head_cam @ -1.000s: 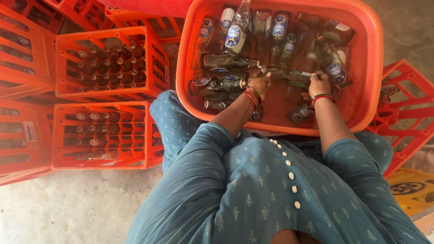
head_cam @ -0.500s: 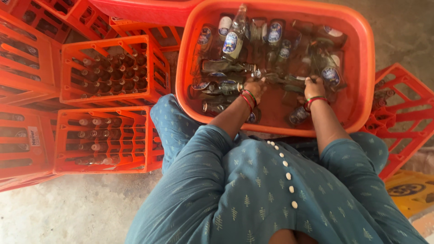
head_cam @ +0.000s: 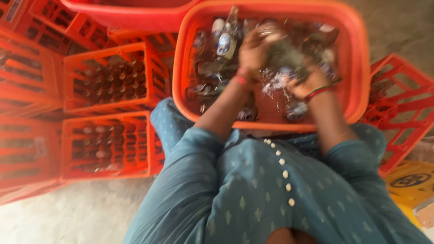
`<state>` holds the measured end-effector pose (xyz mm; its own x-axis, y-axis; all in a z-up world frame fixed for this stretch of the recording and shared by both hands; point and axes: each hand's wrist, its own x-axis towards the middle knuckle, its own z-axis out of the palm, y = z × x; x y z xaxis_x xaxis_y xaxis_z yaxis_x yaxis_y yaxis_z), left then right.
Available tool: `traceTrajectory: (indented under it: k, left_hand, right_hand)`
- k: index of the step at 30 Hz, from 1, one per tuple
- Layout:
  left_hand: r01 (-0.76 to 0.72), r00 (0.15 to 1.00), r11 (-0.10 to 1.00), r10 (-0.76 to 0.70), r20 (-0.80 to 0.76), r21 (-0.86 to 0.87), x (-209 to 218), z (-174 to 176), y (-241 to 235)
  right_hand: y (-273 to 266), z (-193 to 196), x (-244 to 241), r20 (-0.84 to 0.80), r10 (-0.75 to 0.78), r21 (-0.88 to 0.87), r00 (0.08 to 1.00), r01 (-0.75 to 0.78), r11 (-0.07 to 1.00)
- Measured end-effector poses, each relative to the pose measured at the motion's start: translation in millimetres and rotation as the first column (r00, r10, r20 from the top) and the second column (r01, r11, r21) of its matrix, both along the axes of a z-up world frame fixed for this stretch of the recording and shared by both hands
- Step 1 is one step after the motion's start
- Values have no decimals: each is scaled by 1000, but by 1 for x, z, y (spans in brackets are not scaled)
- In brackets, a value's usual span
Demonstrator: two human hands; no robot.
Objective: The person sits on the floor and washes glass bottles by hand in a red tub filled with water. They repeatedly pick up bottles, rinse them, and place them into an adjacent orange crate.
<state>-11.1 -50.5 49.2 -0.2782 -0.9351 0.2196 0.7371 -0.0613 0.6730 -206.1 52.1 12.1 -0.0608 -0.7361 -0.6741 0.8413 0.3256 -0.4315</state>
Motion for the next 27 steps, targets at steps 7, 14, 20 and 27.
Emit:
traceTrajectory:
  k: [7,14,20,27]
  left_hand:
    - [-46,636,892,374,675,-450,-39,-24,-6]
    - [29,983,996,-44,176,84,-26,-57,-24]
    - [215,977,798,-179,-119,564,12,-117,-41]
    - [249,966,681,-121,-230,689,-9,-127,-4]
  right_hand:
    - [13,40,-15,-173,-90,-109,981,71,992]
    - [13,61,2,-334,-6,25,942,15,1000]
    - [27,79,0,-566,-110,-349,817,-117,930]
    - [32,113,2,-719,-327,-520,614,-163,838]
